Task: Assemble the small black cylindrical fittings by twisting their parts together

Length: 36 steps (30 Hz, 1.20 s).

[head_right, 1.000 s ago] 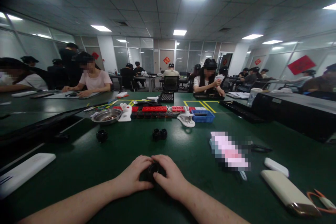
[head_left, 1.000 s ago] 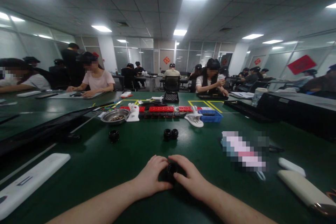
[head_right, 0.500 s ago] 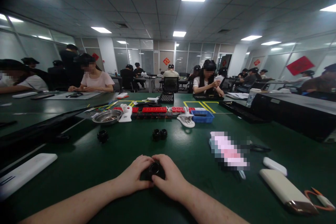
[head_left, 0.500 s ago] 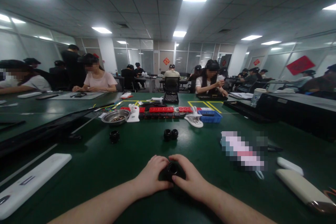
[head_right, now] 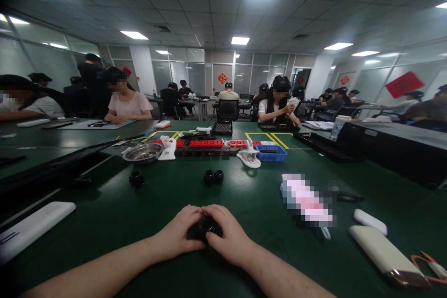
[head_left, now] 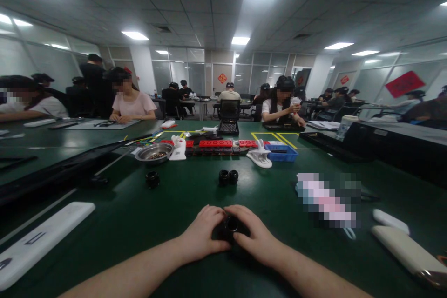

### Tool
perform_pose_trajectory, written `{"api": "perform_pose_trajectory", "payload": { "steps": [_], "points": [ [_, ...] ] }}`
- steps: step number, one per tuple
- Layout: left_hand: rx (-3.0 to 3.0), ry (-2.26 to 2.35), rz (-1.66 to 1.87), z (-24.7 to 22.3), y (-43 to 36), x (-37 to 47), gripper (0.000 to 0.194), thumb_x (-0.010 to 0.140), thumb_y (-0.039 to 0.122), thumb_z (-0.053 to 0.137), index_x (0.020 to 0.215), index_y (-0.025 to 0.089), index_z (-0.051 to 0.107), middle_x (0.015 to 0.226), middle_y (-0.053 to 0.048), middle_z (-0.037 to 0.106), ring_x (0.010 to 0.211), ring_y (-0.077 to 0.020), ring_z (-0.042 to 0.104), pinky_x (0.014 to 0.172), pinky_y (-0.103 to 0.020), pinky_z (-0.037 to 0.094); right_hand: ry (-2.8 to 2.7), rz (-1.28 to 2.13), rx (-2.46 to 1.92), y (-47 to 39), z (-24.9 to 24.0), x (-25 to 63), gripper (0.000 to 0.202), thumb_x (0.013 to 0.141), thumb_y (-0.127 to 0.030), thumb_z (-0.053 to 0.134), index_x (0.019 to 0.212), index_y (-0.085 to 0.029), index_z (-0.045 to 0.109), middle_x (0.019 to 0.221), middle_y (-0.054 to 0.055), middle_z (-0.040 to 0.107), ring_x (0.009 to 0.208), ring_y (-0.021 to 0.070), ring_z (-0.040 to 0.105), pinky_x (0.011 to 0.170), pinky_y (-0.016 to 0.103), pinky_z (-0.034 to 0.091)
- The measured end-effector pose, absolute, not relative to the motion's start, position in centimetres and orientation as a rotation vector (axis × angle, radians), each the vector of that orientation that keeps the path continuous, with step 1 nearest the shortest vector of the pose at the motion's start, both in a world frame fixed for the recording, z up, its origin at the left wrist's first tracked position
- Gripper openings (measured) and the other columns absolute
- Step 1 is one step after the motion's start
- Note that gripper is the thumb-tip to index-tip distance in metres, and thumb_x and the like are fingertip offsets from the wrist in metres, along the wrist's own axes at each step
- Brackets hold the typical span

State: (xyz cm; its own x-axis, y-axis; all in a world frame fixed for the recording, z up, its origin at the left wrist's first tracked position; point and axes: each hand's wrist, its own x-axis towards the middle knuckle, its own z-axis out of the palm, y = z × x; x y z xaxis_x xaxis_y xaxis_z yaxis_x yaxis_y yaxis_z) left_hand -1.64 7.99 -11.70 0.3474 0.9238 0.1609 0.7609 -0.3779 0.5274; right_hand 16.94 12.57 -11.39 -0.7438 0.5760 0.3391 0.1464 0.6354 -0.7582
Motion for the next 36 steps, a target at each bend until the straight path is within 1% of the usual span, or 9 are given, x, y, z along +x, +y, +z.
{"api": "perform_pose_trajectory", "payload": {
  "steps": [3, 7, 9, 14, 18, 22, 28, 33, 36],
  "points": [
    [2.268, 1.493, 0.639, -11.6, 7.9, -1.5, 0.038, 0.060, 0.035, 0.071, 0.092, 0.020, 0.058, 0.103, -0.003, 0.052, 0.096, -0.0223, 0.045, 0.090, -0.038, 0.033, -2.233, 0.957, -0.707, 12.5, -11.6, 16.9, 0.049, 0.068, -0.017, 0.059, 0.114, -0.017, 0.044, 0.114, 0.010, 0.049, 0.106, 0.0233, 0.046, 0.092, 0.040, 0.035],
    [2.250, 1.496, 0.627, -11.5, 7.9, -1.5, 0.040, 0.061, 0.035, 0.070, 0.096, 0.021, 0.057, 0.104, -0.003, 0.052, 0.096, -0.0224, 0.045, 0.087, -0.036, 0.035, -2.244, 0.869, -0.744, 12.4, -11.1, 16.7, 0.026, 0.067, -0.020, 0.061, 0.092, -0.017, 0.052, 0.091, 0.005, 0.054, 0.088, 0.0200, 0.051, 0.079, 0.035, 0.043],
    [2.243, 1.493, 0.616, -11.5, 7.8, -1.5, 0.043, 0.061, 0.037, 0.070, 0.099, 0.022, 0.056, 0.105, -0.004, 0.052, 0.098, -0.0231, 0.044, 0.089, -0.037, 0.034, -2.271, 0.874, -0.674, 12.3, -10.8, 16.7, 0.024, 0.068, -0.015, 0.058, 0.092, -0.018, 0.054, 0.093, 0.005, 0.053, 0.091, 0.0197, 0.050, 0.082, 0.035, 0.041],
    [2.255, 1.489, 0.619, -11.2, 7.7, -1.4, 0.041, 0.062, 0.036, 0.069, 0.099, 0.021, 0.056, 0.104, -0.004, 0.053, 0.098, -0.0235, 0.045, 0.092, -0.039, 0.032, -2.278, 0.910, -0.631, 12.0, -11.0, 16.9, 0.044, 0.069, -0.013, 0.056, 0.112, -0.019, 0.047, 0.113, 0.008, 0.049, 0.107, 0.0223, 0.044, 0.094, 0.039, 0.034],
    [2.236, 1.492, 0.618, -11.0, 7.6, -1.3, 0.037, 0.063, 0.035, 0.069, 0.095, 0.021, 0.057, 0.103, -0.003, 0.052, 0.097, -0.0226, 0.045, 0.086, -0.036, 0.036, -2.229, 0.875, -0.774, 12.0, -11.2, 16.7, 0.038, 0.067, -0.021, 0.063, 0.102, -0.017, 0.048, 0.099, 0.007, 0.053, 0.093, 0.0217, 0.050, 0.083, 0.037, 0.041],
    [2.244, 1.494, 0.620, -11.5, 7.9, -1.5, 0.043, 0.060, 0.036, 0.071, 0.098, 0.021, 0.057, 0.103, -0.003, 0.052, 0.096, -0.0226, 0.045, 0.088, -0.036, 0.035, -2.266, 0.866, -0.713, 12.2, -10.9, 16.6, 0.026, 0.067, -0.014, 0.059, 0.092, -0.016, 0.053, 0.092, 0.006, 0.053, 0.089, 0.0203, 0.051, 0.080, 0.034, 0.042],
    [2.283, 1.477, 0.646, -11.9, 8.0, -1.6, 0.042, 0.060, 0.035, 0.071, 0.096, 0.020, 0.056, 0.103, -0.003, 0.053, 0.097, -0.0223, 0.046, 0.092, -0.038, 0.031, -2.269, 0.942, -0.592, 12.3, -11.3, 16.9, 0.047, 0.067, -0.009, 0.054, 0.113, -0.018, 0.046, 0.113, 0.008, 0.049, 0.106, 0.0209, 0.045, 0.093, 0.036, 0.034],
    [2.260, 1.485, 0.628, -11.5, 7.9, -1.5, 0.039, 0.060, 0.034, 0.071, 0.094, 0.021, 0.057, 0.103, -0.003, 0.052, 0.095, -0.0226, 0.046, 0.088, -0.037, 0.034, -2.219, 0.873, -0.792, 12.2, -11.1, 16.8, 0.030, 0.067, -0.021, 0.062, 0.095, -0.016, 0.050, 0.093, 0.006, 0.054, 0.087, 0.0207, 0.051, 0.079, 0.035, 0.042],
    [2.264, 1.482, 0.633, -11.6, 7.9, -1.5, 0.043, 0.060, 0.035, 0.071, 0.098, 0.022, 0.056, 0.104, -0.003, 0.052, 0.097, -0.0231, 0.045, 0.088, -0.036, 0.035, -2.256, 0.855, -0.713, 12.1, -10.7, 16.7, 0.024, 0.067, -0.013, 0.058, 0.090, -0.017, 0.054, 0.090, 0.005, 0.053, 0.087, 0.0197, 0.051, 0.079, 0.034, 0.042]
  ]
}}
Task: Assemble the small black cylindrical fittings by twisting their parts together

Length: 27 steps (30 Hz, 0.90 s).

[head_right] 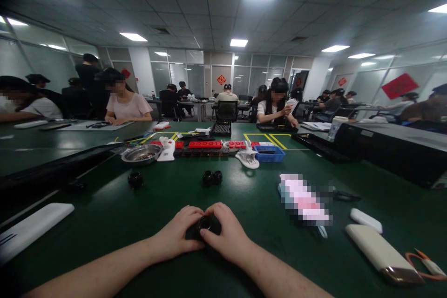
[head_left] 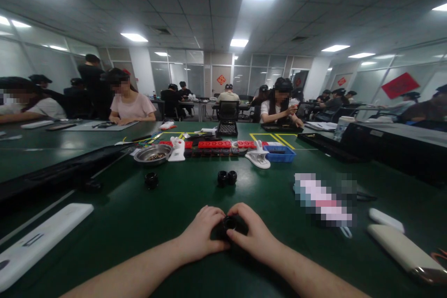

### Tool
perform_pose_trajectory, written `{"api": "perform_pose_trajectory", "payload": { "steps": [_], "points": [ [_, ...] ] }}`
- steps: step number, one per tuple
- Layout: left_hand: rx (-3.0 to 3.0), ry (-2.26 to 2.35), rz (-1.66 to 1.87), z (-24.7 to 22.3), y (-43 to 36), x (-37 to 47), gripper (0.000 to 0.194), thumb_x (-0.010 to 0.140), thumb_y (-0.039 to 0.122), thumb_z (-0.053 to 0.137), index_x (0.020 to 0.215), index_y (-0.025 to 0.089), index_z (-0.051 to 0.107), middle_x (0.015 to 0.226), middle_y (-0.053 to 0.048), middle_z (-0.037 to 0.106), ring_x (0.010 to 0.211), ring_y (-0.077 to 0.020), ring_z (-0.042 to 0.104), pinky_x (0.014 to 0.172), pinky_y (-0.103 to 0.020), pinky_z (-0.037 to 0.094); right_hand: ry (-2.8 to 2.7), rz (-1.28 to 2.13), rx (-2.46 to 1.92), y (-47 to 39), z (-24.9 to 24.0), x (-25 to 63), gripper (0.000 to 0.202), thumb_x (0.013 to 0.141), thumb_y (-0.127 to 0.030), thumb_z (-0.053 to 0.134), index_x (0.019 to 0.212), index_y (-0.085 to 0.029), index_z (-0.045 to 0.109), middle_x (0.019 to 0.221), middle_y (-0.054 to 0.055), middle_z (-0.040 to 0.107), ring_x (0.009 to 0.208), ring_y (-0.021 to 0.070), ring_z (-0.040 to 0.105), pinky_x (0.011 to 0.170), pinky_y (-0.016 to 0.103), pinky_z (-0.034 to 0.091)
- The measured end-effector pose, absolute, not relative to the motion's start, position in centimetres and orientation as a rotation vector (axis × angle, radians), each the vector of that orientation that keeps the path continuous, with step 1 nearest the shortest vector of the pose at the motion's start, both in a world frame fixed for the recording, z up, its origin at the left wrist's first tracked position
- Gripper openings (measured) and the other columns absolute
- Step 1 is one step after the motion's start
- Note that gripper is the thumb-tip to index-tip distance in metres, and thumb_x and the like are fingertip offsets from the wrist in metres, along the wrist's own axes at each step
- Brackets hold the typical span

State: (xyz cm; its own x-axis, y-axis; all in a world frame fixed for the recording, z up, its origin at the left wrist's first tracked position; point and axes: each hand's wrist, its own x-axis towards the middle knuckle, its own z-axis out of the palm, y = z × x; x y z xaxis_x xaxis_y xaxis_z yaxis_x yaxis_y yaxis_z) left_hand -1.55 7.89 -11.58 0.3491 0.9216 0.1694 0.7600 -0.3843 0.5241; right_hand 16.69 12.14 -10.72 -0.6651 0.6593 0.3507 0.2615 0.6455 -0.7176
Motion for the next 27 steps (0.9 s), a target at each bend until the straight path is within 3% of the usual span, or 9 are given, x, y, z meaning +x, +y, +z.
{"api": "perform_pose_trajectory", "payload": {
  "steps": [3, 6, 10, 13, 17, 20, 24, 27],
  "points": [
    [2.268, 1.482, 0.632, -11.67, 7.92, -1.59, 0.046, 0.062, 0.037, 0.070, 0.102, 0.022, 0.054, 0.105, -0.004, 0.052, 0.098, -0.0232, 0.045, 0.090, -0.038, 0.033, -2.289, 0.898, -0.575, 12.09, -10.64, 16.78, 0.036, 0.066, -0.006, 0.051, 0.099, -0.019, 0.054, 0.101, 0.005, 0.053, 0.098, 0.0195, 0.048, 0.088, 0.035, 0.038],
    [2.257, 1.485, 0.624, -11.62, 7.90, -1.55, 0.042, 0.061, 0.036, 0.070, 0.099, 0.022, 0.055, 0.103, -0.004, 0.052, 0.097, -0.0229, 0.045, 0.092, -0.039, 0.031, -2.258, 0.911, -0.622, 12.01, -10.83, 16.82, 0.041, 0.068, -0.010, 0.053, 0.107, -0.019, 0.049, 0.108, 0.007, 0.051, 0.102, 0.0208, 0.047, 0.091, 0.036, 0.036],
    [2.251, 1.484, 0.623, -11.47, 7.89, -1.51, 0.038, 0.061, 0.036, 0.070, 0.094, 0.021, 0.057, 0.102, -0.003, 0.052, 0.097, -0.0233, 0.045, 0.089, -0.038, 0.033, -2.217, 0.875, -0.810, 12.04, -10.91, 16.66, 0.031, 0.067, -0.020, 0.061, 0.096, -0.018, 0.050, 0.094, 0.005, 0.054, 0.089, 0.0206, 0.051, 0.080, 0.035, 0.042],
    [2.242, 1.477, 0.619, -11.45, 7.92, -1.56, 0.041, 0.061, 0.037, 0.070, 0.097, 0.022, 0.057, 0.104, -0.003, 0.052, 0.097, -0.0232, 0.045, 0.090, -0.038, 0.033, -2.253, 0.861, -0.749, 12.23, -10.79, 16.64, 0.023, 0.068, -0.016, 0.059, 0.090, -0.018, 0.053, 0.090, 0.004, 0.054, 0.088, 0.0198, 0.051, 0.079, 0.034, 0.042],
    [2.255, 1.479, 0.613, -11.49, 7.98, -1.62, 0.046, 0.062, 0.040, 0.069, 0.102, 0.022, 0.055, 0.106, -0.004, 0.052, 0.099, -0.0239, 0.044, 0.092, -0.040, 0.031, -2.302, 0.936, -0.569, 12.39, -10.93, 16.94, 0.039, 0.068, -0.007, 0.048, 0.105, -0.020, 0.053, 0.108, 0.006, 0.051, 0.104, 0.0200, 0.046, 0.093, 0.037, 0.035],
    [2.262, 1.492, 0.616, -11.46, 7.96, -1.55, 0.044, 0.061, 0.040, 0.070, 0.098, 0.021, 0.056, 0.106, -0.004, 0.052, 0.099, -0.0244, 0.045, 0.093, -0.041, 0.029, -2.285, 0.938, -0.624, 12.30, -11.21, 17.11, 0.045, 0.071, -0.011, 0.049, 0.115, -0.020, 0.046, 0.118, 0.008, 0.047, 0.112, 0.0220, 0.041, 0.097, 0.041, 0.031],
    [2.261, 1.488, 0.624, -11.47, 7.88, -1.46, 0.038, 0.062, 0.037, 0.069, 0.094, 0.021, 0.057, 0.104, -0.004, 0.053, 0.098, -0.0236, 0.046, 0.091, -0.038, 0.032, -2.225, 0.887, -0.798, 12.06, -11.06, 16.92, 0.038, 0.070, -0.022, 0.059, 0.106, -0.018, 0.047, 0.105, 0.008, 0.052, 0.098, 0.0225, 0.049, 0.087, 0.039, 0.040],
    [2.252, 1.497, 0.631, -11.65, 7.89, -1.53, 0.039, 0.061, 0.037, 0.070, 0.095, 0.021, 0.057, 0.104, -0.003, 0.053, 0.097, -0.0233, 0.045, 0.090, -0.037, 0.032, -2.236, 0.841, -0.801, 11.95, -10.60, 16.73, 0.026, 0.067, -0.019, 0.060, 0.091, -0.018, 0.051, 0.090, 0.005, 0.053, 0.087, 0.0202, 0.051, 0.078, 0.035, 0.043]
  ]
}}
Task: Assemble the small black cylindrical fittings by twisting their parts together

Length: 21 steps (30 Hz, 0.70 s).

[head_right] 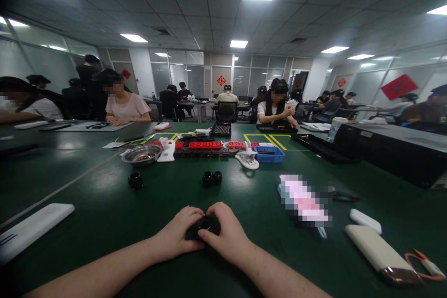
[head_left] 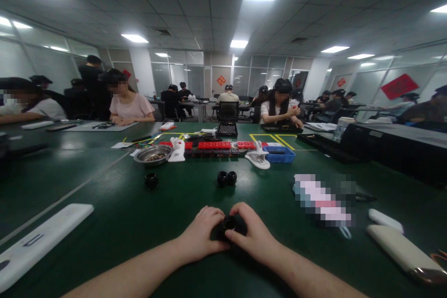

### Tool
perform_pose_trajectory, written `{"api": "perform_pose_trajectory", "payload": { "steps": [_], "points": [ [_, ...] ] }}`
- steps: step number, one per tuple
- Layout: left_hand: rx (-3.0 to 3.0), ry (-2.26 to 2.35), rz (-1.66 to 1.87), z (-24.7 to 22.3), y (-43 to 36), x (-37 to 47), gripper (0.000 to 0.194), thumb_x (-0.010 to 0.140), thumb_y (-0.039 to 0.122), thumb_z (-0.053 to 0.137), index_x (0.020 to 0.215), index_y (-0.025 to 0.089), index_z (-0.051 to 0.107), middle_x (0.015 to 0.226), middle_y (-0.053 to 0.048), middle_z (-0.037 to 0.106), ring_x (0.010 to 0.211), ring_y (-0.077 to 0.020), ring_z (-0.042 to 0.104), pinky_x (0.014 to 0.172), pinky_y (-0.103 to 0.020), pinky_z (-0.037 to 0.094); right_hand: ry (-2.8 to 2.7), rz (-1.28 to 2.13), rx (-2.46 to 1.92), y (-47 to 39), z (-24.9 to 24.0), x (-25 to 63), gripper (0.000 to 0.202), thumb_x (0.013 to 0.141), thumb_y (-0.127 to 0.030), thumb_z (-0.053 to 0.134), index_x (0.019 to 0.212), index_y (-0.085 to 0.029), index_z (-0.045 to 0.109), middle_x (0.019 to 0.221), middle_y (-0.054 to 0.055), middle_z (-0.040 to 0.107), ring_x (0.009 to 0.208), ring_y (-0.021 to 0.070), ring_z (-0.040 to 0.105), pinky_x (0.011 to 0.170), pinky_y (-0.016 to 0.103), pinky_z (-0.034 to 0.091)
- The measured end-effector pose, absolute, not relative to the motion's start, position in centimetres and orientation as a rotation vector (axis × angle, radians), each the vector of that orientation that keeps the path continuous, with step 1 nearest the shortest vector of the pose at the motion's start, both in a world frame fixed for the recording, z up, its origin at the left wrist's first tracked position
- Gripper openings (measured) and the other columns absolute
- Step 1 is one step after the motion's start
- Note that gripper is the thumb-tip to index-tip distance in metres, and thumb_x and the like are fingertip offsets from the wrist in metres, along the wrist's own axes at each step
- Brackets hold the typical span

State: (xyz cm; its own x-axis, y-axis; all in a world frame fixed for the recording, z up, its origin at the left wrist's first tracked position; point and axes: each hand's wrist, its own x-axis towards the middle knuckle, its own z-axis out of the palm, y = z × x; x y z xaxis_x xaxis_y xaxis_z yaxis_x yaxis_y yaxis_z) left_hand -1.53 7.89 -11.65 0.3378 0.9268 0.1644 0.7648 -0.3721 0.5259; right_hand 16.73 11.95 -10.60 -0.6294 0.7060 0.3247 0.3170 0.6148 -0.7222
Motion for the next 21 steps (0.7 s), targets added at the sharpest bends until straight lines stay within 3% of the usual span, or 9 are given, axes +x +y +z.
{"api": "perform_pose_trajectory", "payload": {
  "steps": [4, 8, 12, 17, 21],
  "points": [
    [2.267, 1.483, 0.631, -11.94, 7.95, -1.70, 0.044, 0.063, 0.040, 0.068, 0.100, 0.022, 0.055, 0.106, -0.004, 0.052, 0.099, -0.0234, 0.044, 0.093, -0.039, 0.030, -2.287, 0.889, -0.609, 11.94, -10.36, 16.80, 0.036, 0.065, -0.006, 0.050, 0.098, -0.019, 0.054, 0.102, 0.006, 0.051, 0.099, 0.0201, 0.047, 0.089, 0.036, 0.037],
    [2.274, 1.480, 0.643, -11.91, 7.93, -1.70, 0.043, 0.062, 0.040, 0.069, 0.098, 0.021, 0.055, 0.105, -0.004, 0.052, 0.099, -0.0232, 0.045, 0.093, -0.039, 0.031, -2.284, 0.910, -0.603, 12.00, -10.80, 16.94, 0.048, 0.064, -0.006, 0.050, 0.111, -0.018, 0.048, 0.113, 0.008, 0.048, 0.108, 0.0217, 0.043, 0.095, 0.038, 0.032],
    [2.263, 1.478, 0.644, -11.69, 7.88, -1.62, 0.039, 0.061, 0.036, 0.071, 0.093, 0.021, 0.057, 0.105, -0.003, 0.052, 0.098, -0.0230, 0.045, 0.093, -0.039, 0.031, -2.234, 0.871, -0.759, 12.08, -11.18, 16.84, 0.044, 0.068, -0.017, 0.057, 0.110, -0.016, 0.044, 0.109, 0.009, 0.050, 0.102, 0.0225, 0.046, 0.090, 0.038, 0.036],
    [2.241, 1.486, 0.639, -11.70, 7.98, -1.63, 0.041, 0.060, 0.036, 0.072, 0.095, 0.021, 0.056, 0.104, -0.003, 0.052, 0.098, -0.0227, 0.045, 0.093, -0.039, 0.030, -2.236, 0.828, -0.779, 12.29, -11.03, 16.64, 0.025, 0.067, -0.019, 0.061, 0.090, -0.017, 0.050, 0.089, 0.004, 0.052, 0.085, 0.0199, 0.050, 0.077, 0.034, 0.042],
    [2.266, 1.478, 0.629, -11.98, 8.03, -1.67, 0.045, 0.061, 0.038, 0.071, 0.100, 0.021, 0.055, 0.105, -0.004, 0.052, 0.098, -0.0231, 0.045, 0.092, -0.039, 0.032, -2.275, 0.911, -0.597, 12.50, -10.97, 16.71, 0.029, 0.069, -0.011, 0.052, 0.097, -0.019, 0.054, 0.099, 0.005, 0.051, 0.096, 0.0200, 0.048, 0.086, 0.035, 0.038]
  ]
}}
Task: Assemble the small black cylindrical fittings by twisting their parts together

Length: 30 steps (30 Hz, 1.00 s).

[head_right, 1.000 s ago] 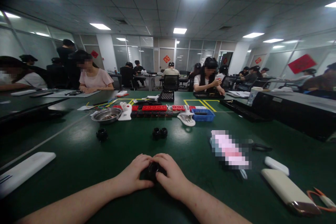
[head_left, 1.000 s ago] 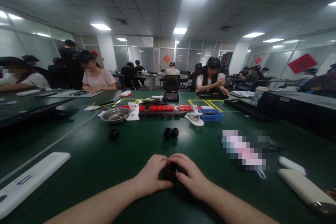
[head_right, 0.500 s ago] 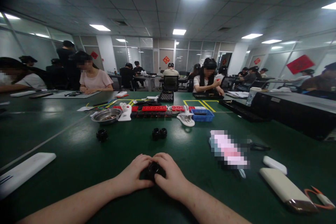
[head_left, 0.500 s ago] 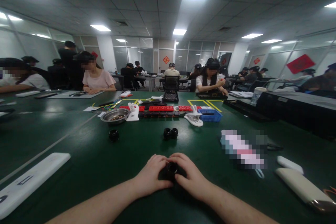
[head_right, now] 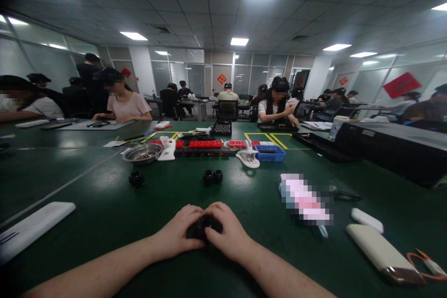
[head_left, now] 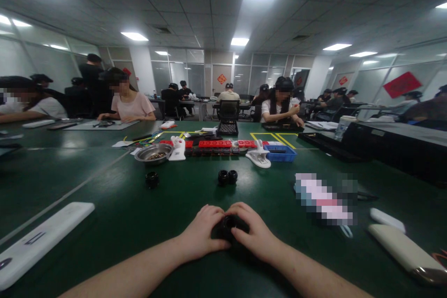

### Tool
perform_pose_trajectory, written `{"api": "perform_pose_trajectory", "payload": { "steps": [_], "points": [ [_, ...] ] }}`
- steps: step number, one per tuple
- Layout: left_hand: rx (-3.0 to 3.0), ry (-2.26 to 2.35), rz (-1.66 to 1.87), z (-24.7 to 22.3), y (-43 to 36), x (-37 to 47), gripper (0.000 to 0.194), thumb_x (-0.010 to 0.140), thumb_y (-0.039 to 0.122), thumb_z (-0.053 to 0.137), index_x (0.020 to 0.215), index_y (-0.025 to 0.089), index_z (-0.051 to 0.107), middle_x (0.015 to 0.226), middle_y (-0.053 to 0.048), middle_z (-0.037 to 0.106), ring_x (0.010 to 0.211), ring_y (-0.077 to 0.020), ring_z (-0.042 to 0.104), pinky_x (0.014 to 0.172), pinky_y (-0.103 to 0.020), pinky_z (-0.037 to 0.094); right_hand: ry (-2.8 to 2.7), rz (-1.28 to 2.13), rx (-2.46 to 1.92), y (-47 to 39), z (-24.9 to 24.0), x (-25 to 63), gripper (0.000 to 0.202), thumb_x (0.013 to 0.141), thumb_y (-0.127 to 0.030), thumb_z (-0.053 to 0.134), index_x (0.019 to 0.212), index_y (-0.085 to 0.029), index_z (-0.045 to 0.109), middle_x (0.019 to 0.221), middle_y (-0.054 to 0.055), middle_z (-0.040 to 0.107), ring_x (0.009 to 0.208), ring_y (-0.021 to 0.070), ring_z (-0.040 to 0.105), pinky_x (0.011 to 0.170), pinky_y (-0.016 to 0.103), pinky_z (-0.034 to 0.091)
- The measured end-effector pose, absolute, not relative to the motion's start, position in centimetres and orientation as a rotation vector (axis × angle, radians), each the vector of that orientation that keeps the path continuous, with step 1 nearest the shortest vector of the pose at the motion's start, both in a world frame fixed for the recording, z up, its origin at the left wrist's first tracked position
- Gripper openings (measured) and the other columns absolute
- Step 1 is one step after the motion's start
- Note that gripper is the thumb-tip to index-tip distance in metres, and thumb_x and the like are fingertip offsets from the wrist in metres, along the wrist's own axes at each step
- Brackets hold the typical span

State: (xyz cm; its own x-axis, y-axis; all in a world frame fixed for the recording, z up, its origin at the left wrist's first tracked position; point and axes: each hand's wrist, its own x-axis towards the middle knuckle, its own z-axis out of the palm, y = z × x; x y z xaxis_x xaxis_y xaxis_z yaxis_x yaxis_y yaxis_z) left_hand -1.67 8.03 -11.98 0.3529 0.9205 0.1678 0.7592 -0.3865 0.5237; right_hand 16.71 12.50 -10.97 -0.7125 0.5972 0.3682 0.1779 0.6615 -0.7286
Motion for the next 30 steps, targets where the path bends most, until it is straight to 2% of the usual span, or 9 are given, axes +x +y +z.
{"api": "perform_pose_trajectory", "payload": {
  "steps": [3, 5, 9, 12, 16, 19, 22, 25, 30],
  "points": [
    [2.276, 1.490, 0.642, -12.07, 7.99, -1.63, 0.045, 0.061, 0.038, 0.071, 0.099, 0.021, 0.055, 0.105, -0.004, 0.052, 0.097, -0.0237, 0.045, 0.091, -0.040, 0.032, -2.281, 0.934, -0.572, 12.39, -11.11, 16.86, 0.038, 0.070, -0.012, 0.052, 0.108, -0.019, 0.051, 0.110, 0.007, 0.049, 0.105, 0.0213, 0.045, 0.093, 0.037, 0.033],
    [2.273, 1.494, 0.647, -12.01, 7.94, -1.59, 0.040, 0.062, 0.038, 0.069, 0.096, 0.021, 0.056, 0.103, -0.004, 0.052, 0.096, -0.0236, 0.045, 0.089, -0.039, 0.034, -2.264, 0.914, -0.649, 12.18, -11.17, 16.86, 0.042, 0.068, -0.015, 0.057, 0.109, -0.016, 0.048, 0.109, 0.009, 0.050, 0.103, 0.0224, 0.046, 0.091, 0.037, 0.035],
    [2.256, 1.488, 0.629, -11.89, 7.92, -1.60, 0.036, 0.065, 0.039, 0.066, 0.094, 0.021, 0.057, 0.104, -0.004, 0.052, 0.097, -0.0238, 0.045, 0.090, -0.039, 0.033, -2.245, 0.856, -0.804, 11.94, -11.02, 16.63, 0.034, 0.064, -0.021, 0.064, 0.095, -0.016, 0.050, 0.093, 0.006, 0.053, 0.087, 0.0213, 0.050, 0.078, 0.035, 0.042],
    [2.251, 1.479, 0.628, -11.95, 8.01, -1.66, 0.041, 0.062, 0.038, 0.069, 0.098, 0.022, 0.056, 0.106, -0.004, 0.051, 0.099, -0.0237, 0.045, 0.094, -0.041, 0.029, -2.270, 0.854, -0.733, 12.06, -10.81, 16.58, 0.027, 0.065, -0.013, 0.059, 0.091, -0.018, 0.053, 0.092, 0.005, 0.052, 0.089, 0.0202, 0.050, 0.080, 0.035, 0.041],
    [2.244, 1.469, 0.622, -11.95, 8.09, -1.66, 0.045, 0.063, 0.039, 0.068, 0.102, 0.023, 0.054, 0.106, -0.004, 0.051, 0.100, -0.0240, 0.045, 0.096, -0.043, 0.027, -2.319, 0.929, -0.565, 12.17, -10.85, 16.81, 0.043, 0.065, -0.006, 0.051, 0.106, -0.020, 0.051, 0.107, 0.006, 0.051, 0.102, 0.0207, 0.046, 0.091, 0.037, 0.035],
    [2.249, 1.475, 0.627, -11.75, 8.05, -1.59, 0.039, 0.064, 0.040, 0.067, 0.097, 0.022, 0.056, 0.105, -0.004, 0.052, 0.099, -0.0241, 0.045, 0.096, -0.043, 0.027, -2.286, 0.939, -0.653, 12.09, -11.07, 16.86, 0.049, 0.066, -0.011, 0.057, 0.113, -0.018, 0.044, 0.112, 0.009, 0.049, 0.104, 0.0223, 0.045, 0.092, 0.039, 0.034],
    [2.250, 1.480, 0.628, -11.54, 7.97, -1.54, 0.035, 0.063, 0.037, 0.068, 0.092, 0.021, 0.057, 0.103, -0.004, 0.052, 0.096, -0.0233, 0.046, 0.092, -0.040, 0.031, -2.242, 0.908, -0.782, 12.11, -11.10, 16.69, 0.038, 0.066, -0.019, 0.062, 0.102, -0.017, 0.048, 0.100, 0.007, 0.053, 0.093, 0.0218, 0.050, 0.083, 0.037, 0.041],
    [2.250, 1.474, 0.632, -11.54, 7.95, -1.56, 0.038, 0.061, 0.036, 0.070, 0.095, 0.022, 0.056, 0.103, -0.003, 0.052, 0.097, -0.0228, 0.046, 0.093, -0.040, 0.030, -2.255, 0.874, -0.753, 12.28, -10.91, 16.61, 0.026, 0.066, -0.016, 0.060, 0.091, -0.018, 0.052, 0.090, 0.005, 0.053, 0.087, 0.0201, 0.051, 0.078, 0.035, 0.042],
    [2.270, 1.491, 0.623, -11.96, 8.08, -1.66, 0.045, 0.060, 0.038, 0.070, 0.100, 0.021, 0.055, 0.105, -0.004, 0.052, 0.098, -0.0237, 0.045, 0.089, -0.039, 0.034, -2.315, 0.930, -0.557, 12.31, -11.00, 16.90, 0.044, 0.066, -0.007, 0.052, 0.108, -0.019, 0.050, 0.110, 0.007, 0.050, 0.105, 0.0206, 0.045, 0.093, 0.037, 0.035]
  ]
}}
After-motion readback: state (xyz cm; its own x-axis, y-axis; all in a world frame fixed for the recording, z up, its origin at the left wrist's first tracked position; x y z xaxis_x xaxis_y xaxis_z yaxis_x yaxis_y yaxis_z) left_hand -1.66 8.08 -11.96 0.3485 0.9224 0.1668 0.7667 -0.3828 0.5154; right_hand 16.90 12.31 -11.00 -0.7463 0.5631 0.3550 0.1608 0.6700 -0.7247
